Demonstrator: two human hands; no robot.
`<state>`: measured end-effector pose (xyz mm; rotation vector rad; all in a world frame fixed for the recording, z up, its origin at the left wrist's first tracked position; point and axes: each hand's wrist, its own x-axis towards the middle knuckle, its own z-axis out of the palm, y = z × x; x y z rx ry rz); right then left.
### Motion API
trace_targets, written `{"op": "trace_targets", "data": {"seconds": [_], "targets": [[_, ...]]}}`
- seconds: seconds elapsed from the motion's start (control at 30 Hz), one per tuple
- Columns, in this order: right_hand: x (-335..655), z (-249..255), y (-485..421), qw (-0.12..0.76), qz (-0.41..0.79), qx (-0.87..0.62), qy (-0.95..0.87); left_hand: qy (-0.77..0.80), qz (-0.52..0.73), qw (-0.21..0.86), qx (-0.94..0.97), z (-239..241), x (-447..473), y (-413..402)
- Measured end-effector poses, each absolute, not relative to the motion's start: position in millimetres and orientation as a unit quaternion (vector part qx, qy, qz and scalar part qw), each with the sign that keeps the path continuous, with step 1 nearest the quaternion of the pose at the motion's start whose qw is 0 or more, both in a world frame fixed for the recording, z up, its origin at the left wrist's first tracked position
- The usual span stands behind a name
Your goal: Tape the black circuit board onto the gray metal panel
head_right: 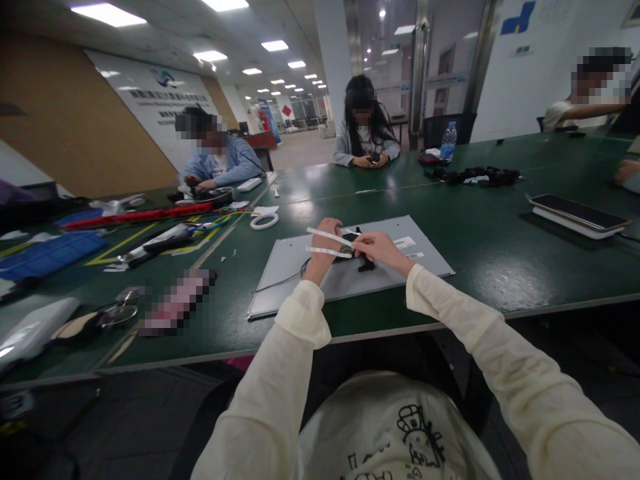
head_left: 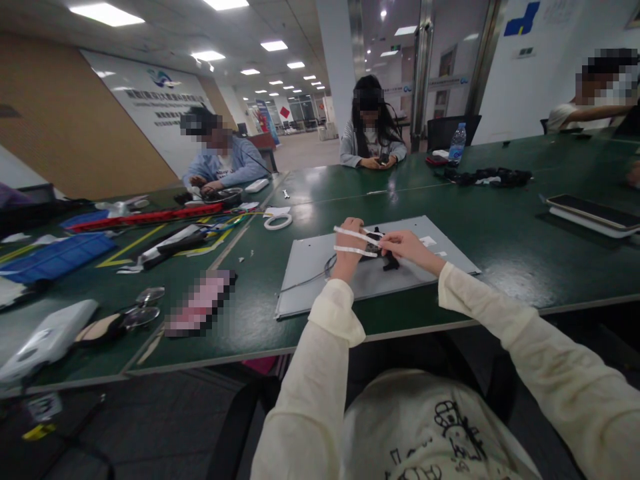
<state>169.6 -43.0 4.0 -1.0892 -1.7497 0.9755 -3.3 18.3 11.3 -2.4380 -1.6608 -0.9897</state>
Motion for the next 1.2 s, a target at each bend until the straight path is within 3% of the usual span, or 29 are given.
{"op": "trace_targets", "data": {"seconds": [0.1, 0.17, 0.27, 0.37, 0.6, 0.87, 1.2], "targets": [[184, 11, -39, 0.455, 0.402, -0.455, -0.651, -0.547, -0.384, -0.074, -0.74, 15, -10, 23], [195, 12, -36, 0.432, 0.421, -0.479, -0.638, -0.544, -0.413, -0.198, -0.703, 19, -15, 22], [211, 7, -29, 0.369, 0.426, -0.513, -0.648, -0.501, -0.377, -0.398, -0.67, 27, -22, 15], [219, -4, -21, 0.333, 0.358, -0.544, -0.682, -0.472, -0.319, -0.484, -0.664, 30, -25, 6], [219, -14, -18, 0.288, 0.177, -0.574, -0.746, -0.513, -0.265, -0.317, -0.752, 12, -17, -4], [218, -18, -20, 0.25, 0.121, -0.594, -0.755, -0.565, -0.229, -0.079, -0.789, 5, 2, -32], [215, -15, -30, 0.165, 0.058, -0.643, -0.745, -0.584, -0.15, -0.022, -0.797, 1, 15, -48]]}}
